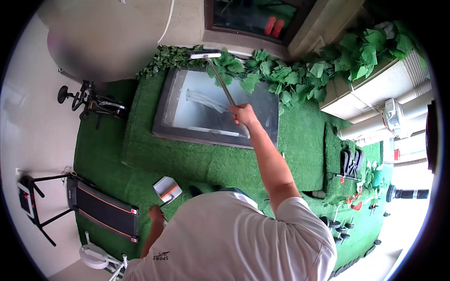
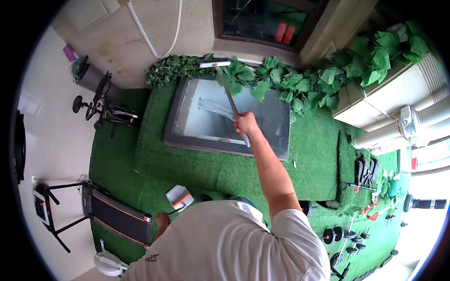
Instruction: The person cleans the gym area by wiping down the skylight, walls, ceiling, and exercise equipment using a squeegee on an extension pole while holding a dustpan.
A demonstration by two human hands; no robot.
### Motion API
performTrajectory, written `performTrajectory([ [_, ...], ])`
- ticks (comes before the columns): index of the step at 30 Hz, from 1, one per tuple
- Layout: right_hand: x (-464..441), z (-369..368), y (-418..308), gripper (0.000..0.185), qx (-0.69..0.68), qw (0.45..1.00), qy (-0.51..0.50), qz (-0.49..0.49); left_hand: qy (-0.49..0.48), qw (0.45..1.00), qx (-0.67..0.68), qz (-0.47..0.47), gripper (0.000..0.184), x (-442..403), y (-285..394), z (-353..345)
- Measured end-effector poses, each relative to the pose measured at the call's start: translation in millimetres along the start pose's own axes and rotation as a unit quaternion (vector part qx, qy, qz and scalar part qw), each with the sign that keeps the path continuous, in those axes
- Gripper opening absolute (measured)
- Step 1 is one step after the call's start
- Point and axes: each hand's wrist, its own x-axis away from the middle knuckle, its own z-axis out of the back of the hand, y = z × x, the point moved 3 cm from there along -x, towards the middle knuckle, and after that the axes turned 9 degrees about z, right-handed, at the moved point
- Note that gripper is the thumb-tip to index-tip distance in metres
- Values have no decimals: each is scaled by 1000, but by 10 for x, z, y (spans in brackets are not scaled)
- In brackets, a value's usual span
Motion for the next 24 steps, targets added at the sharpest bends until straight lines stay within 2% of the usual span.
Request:
performTrajectory([
  [2, -15, 392, 365, 25, 56, 997, 43, 43, -44, 989, -107, -95, 7, -497, -232, 36],
  [3, 121, 632, 352, 27, 178, 981, 71, 39, -45, 989, -108, -95, 7, -449, -180, 11],
  [5, 272, 1108, 592, 29, 316, 941, 122, 21, -55, 996, 63, 38, 7, -224, -20, -59],
  [7, 755, 1325, 429, 25, 390, 903, 175, -39, -47, 997, 49, 27, 7, -62, 74, -111],
  [9, 1089, 1401, 464, 25, 422, 888, 175, -58, -37, 998, 38, 18, 7, 6, 100, -107],
  [12, 1268, 1164, 813, 21, 404, 889, 213, 42, -18, 999, 34, 0, 8, 50, 53, -29],
  [13, 1261, 958, 844, 14, 177, 956, 236, 4, -8, 999, 42, -4, 8, 63, 51, -5],
  [15, 1162, 472, 664, 12, -86, 976, 197, -27, 7, 999, 50, -6, 8, 86, -2, 128],
  [19, 512, -257, 829, 11, 19, 988, 149, 46, 16, 998, 58, 5, 9, 136, -68, 370],
  [21, 710, -566, 309, 9, 85, 987, 119, 67, 1, 998, 68, 17, 10, 206, -58, 513],
  [22, 722, -542, 273, 9, 85, 986, 125, 63, 6, 997, 71, 26, 10, 208, -80, 585],
  [24, 753, -581, 264, 11, -53, 997, 20, 51, 10, 997, 69, 35, 10, 190, -119, 694],
])
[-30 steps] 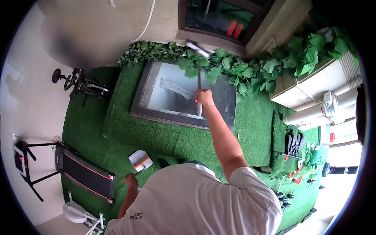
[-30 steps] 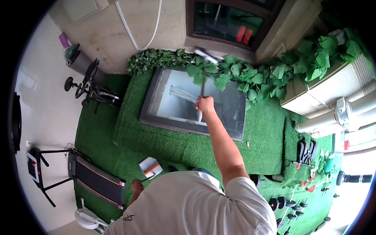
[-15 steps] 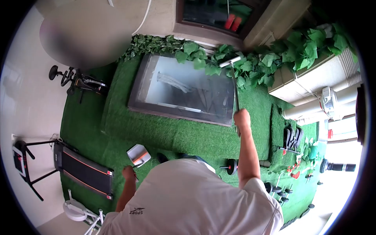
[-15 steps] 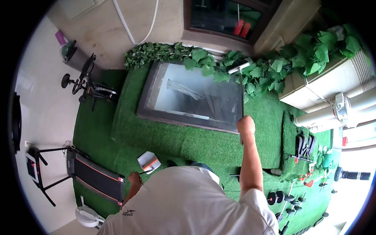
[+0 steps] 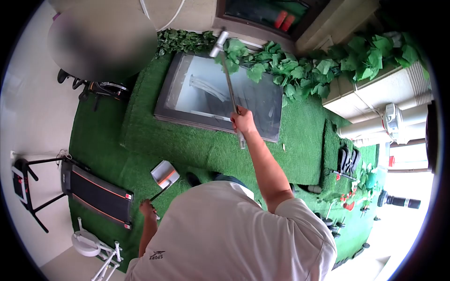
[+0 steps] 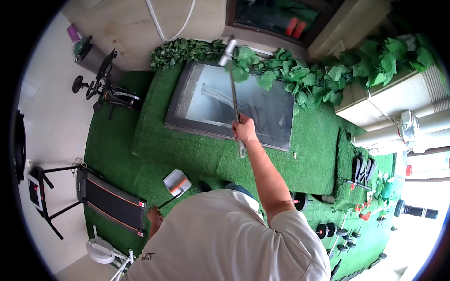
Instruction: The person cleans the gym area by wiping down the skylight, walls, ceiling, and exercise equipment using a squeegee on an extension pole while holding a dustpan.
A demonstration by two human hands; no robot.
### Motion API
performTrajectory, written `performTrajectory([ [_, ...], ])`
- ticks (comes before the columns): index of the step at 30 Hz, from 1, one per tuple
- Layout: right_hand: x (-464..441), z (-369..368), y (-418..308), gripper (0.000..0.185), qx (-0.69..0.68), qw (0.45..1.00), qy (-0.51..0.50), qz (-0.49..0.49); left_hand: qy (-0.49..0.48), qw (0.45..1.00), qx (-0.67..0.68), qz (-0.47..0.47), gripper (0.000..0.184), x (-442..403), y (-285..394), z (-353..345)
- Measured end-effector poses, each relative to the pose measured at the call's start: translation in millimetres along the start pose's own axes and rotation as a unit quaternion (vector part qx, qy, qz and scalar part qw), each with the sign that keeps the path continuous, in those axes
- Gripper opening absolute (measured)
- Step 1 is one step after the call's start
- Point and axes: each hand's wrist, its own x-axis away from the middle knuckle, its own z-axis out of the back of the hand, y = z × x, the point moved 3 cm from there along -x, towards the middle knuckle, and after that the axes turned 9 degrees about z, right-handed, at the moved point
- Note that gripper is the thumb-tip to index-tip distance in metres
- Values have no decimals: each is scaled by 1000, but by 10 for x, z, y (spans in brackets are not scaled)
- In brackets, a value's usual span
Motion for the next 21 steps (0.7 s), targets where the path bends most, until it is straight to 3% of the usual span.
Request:
performTrajectory([
  [1, 49, 66, -10, 11, 0, 1000, 5, -2, 0, 1000, 8, 1, 11, -18, -6, 51],
  [4, 220, 440, -24, 43, -13, 998, -46, -31, -2, 1000, 26, -4, 13, -89, 37, 96],
  [8, 612, 1106, 239, 11, -60, 994, 51, -70, -33, 997, 75, -3, 15, -162, 123, 154],
  [11, 1046, 1278, 336, 8, -75, 970, 215, -88, -39, 998, 50, -16, 15, -124, 225, 176],
  [15, 1569, 1379, 688, 15, -273, 894, 352, -48, -41, 998, 31, -24, 15, -124, 248, 246],
  [17, 1662, 1459, 835, 19, -521, 805, 282, -39, -36, 998, 29, -30, 16, -189, 226, 313],
  [19, 1668, 1425, 754, 19, -631, 743, 221, 15, -31, 999, 28, -26, 16, -207, 229, 373],
  [21, 1526, 1425, 882, 20, -668, 720, 191, -11, -25, 999, 25, -22, 16, -200, 222, 447],
])
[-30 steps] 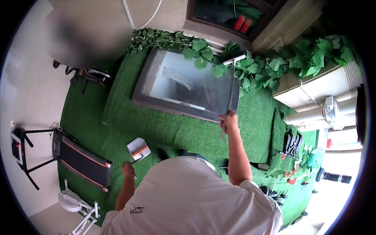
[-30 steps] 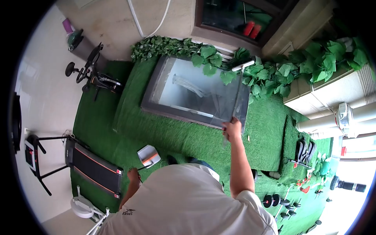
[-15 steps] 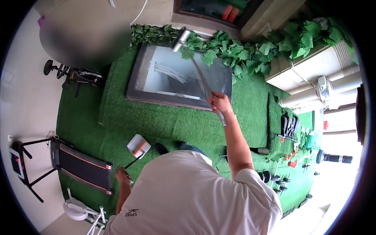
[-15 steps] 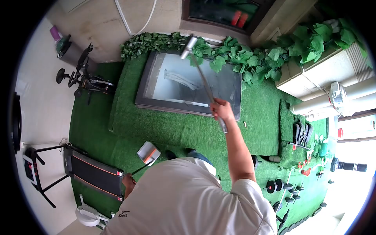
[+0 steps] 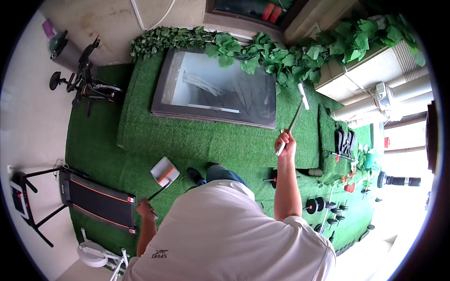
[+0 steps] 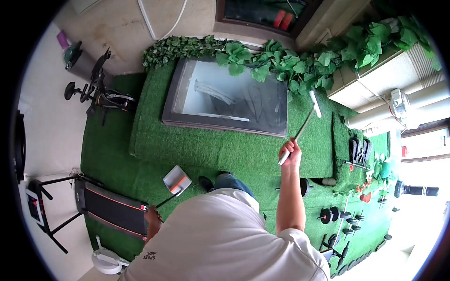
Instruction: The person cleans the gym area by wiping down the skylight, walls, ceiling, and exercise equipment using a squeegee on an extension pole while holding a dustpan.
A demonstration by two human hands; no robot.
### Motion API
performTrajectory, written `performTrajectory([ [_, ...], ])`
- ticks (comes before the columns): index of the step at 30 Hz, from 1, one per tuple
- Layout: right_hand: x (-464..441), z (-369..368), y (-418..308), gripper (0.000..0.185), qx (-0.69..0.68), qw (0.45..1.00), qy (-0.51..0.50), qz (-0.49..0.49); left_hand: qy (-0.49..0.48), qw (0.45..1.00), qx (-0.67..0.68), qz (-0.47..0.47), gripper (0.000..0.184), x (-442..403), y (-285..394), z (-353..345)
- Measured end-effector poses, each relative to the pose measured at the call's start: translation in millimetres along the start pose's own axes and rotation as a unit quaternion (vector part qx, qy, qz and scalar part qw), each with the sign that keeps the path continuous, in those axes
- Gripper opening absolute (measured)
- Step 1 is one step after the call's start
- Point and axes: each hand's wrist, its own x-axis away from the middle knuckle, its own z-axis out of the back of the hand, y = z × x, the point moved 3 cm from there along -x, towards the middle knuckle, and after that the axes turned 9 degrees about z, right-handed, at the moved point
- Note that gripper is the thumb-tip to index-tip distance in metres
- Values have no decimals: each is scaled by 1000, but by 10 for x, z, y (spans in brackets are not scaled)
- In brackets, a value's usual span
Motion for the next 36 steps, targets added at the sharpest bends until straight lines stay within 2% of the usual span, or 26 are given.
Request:
performTrajectory([
  [2, -297, 62, 143, 21, 6, 1000, 3, -26, 7, 1000, 11, -18, 15, 26, 1, 38],
  [4, -620, -1, 430, 16, 155, 985, 72, -15, 11, 1000, 16, -14, 15, 49, -3, 43],
  [5, -854, 30, 601, 8, 269, 959, 85, 9, 16, 1000, 18, -8, 15, 68, -10, 46],
  [6, -896, -130, 822, 15, 405, 904, 134, 25, 16, 1000, 21, -9, 15, 94, -10, 30],
  [7, -1101, -27, 1003, 23, 452, 887, 94, 22, 18, 1000, 25, -2, 15, 137, -23, 31],
  [8, -1072, -214, 1208, 25, 585, 809, 56, 17, 20, 999, 26, 5, 15, 175, -33, 45],
  [9, -942, -445, 1376, 23, 632, 775, 4, -3, 22, 999, 25, 0, 15, 177, -43, 48],
  [10, -960, -501, 1482, 23, 705, 706, -69, -2, 28, 999, 18, -1, 15, 169, -51, 45],
  [12, -852, -612, 1509, 23, 708, 692, -125, -62, 34, 999, 5, -4, 15, 168, -13, 26],
  [16, -636, -514, 1258, 23, 723, 660, -178, -96, 34, 999, 1, -20, 13, 263, 123, -165],
  [18, -591, -381, 857, 24, 747, 649, -145, -28, 20, 999, -2, -32, 13, 243, 180, -305],
  [22, -645, 120, -266, 24, 714, 694, 72, 66, 45, 999, -12, -13, 13, 158, 181, -286],
  [24, -826, 296, -589, 22, 754, 632, 76, 163, 51, 998, -23, -19, 14, 50, 213, -293],
  [25, -842, 248, -622, 22, 753, 632, 77, 166, 34, 999, -16, -21, 15, -37, 161, -290],
  [27, -809, 67, -625, 20, 789, 540, 145, 255, 18, 999, -10, -26, 15, -69, 190, -336],
  [28, -784, 12, -553, 18, 796, 526, 152, 259, 30, 999, -3, -33, 15, -29, 208, -350],
  [30, -719, -32, -257, 18, 802, 547, 88, 225, 43, 998, 1, -40, 16, 86, 243, -380],
  [32, -761, 38, 173, 21, 885, 403, 15, 233, 98, 995, -5, -21, 9, 202, 285, -470],
  [34, -732, 57, 654, 27, 899, 402, 9, 172, 98, 995, -14, -27, 8, 197, 319, -499],
  [36, -555, -180, 911, 30, 913, 366, -91, 157, 101, 994, -29, -30, 7, 247, 321, -496],
])
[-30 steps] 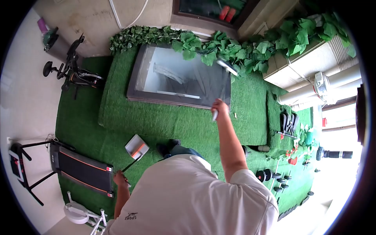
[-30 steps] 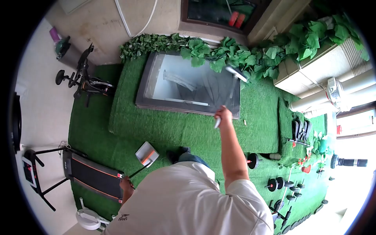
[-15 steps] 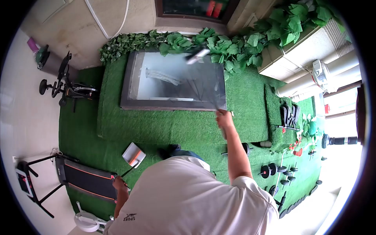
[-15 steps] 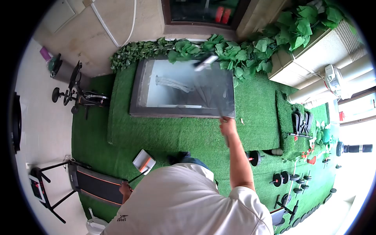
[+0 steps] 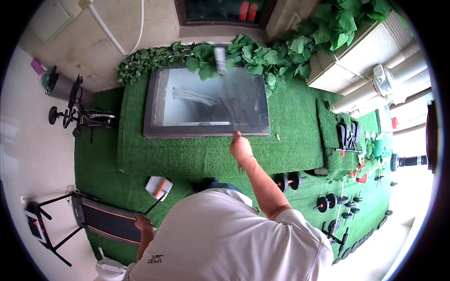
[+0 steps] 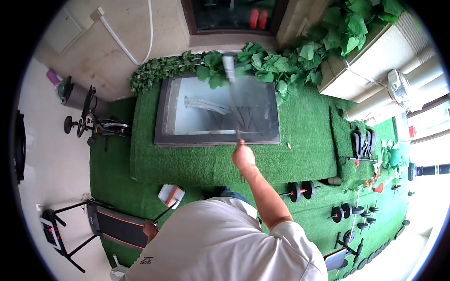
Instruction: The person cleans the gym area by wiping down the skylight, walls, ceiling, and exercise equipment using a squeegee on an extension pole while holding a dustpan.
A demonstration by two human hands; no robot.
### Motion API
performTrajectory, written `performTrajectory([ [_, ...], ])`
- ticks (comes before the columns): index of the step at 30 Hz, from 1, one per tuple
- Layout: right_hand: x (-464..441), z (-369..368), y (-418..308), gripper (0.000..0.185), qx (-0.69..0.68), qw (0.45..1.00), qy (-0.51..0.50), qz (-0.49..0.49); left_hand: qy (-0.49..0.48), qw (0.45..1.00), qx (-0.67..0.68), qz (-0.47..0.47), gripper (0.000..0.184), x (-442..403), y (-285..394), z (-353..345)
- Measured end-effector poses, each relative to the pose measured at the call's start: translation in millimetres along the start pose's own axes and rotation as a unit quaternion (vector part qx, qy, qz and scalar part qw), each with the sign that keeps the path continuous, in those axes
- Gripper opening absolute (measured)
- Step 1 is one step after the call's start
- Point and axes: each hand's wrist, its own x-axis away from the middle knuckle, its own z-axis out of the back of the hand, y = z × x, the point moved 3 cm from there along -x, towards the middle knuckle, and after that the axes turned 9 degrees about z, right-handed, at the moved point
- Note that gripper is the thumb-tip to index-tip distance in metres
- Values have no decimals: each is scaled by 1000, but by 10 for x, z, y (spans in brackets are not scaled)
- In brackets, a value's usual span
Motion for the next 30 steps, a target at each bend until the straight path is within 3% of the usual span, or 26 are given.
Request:
performTrajectory([
  [3, -116, 74, -279, 25, -112, 983, -1, 149, 4, 1000, -8, -21, 7, 119, 100, -60],
  [4, -127, 205, -366, 25, -115, 983, 0, 145, 17, 999, 11, -42, 7, 116, 138, -75],
  [6, -76, 373, -447, 26, -320, 937, -141, 3, 30, 997, 26, -60, 7, 58, 148, -23],
  [8, -115, 391, -145, 28, -399, 906, -130, -55, 9, 989, -92, -111, 10, -180, 163, 34],
  [9, -59, 497, 91, 29, -420, 894, -118, -107, 9, 990, -94, -109, 10, -177, 161, 31],
  [11, 210, 803, 756, 31, -582, 779, -120, -199, 13, 998, -12, -61, 13, -133, 186, 16],
  [13, 758, 1163, 1270, 24, -594, 750, -50, -286, 17, 997, 5, -72, 15, -59, 271, 132],
  [18, 1396, 1528, 1320, 12, -542, 777, 124, -296, 10, 996, -9, -93, 17, -298, 321, 94],
  [20, 1545, 1422, 1079, 17, -578, 749, 149, -289, -13, 997, -21, -74, 16, -601, 262, 112],
  [23, 1770, 1125, 758, 29, -689, 661, 92, -283, -49, 995, -41, -76, 17, -603, 289, 168],
  [24, 1810, 941, 733, 26, -664, 686, 48, -293, -63, 994, -59, -61, 17, -634, 342, 144],
  [26, 1954, 606, 837, 18, -506, 803, 3, -316, -81, 994, -41, -53, 17, -691, 336, 148],
  [27, 2019, 499, 952, 15, -445, 833, -4, -328, -98, 994, -17, -47, 17, -733, 311, 101],
  [28, 2130, 493, 971, 14, -379, 860, -14, -340, -98, 994, -15, -40, 17, -843, 258, 121],
  [30, 2512, 382, 945, 20, -343, 864, -43, -366, -128, 989, -27, -69, 15, -1025, 182, 222],
])
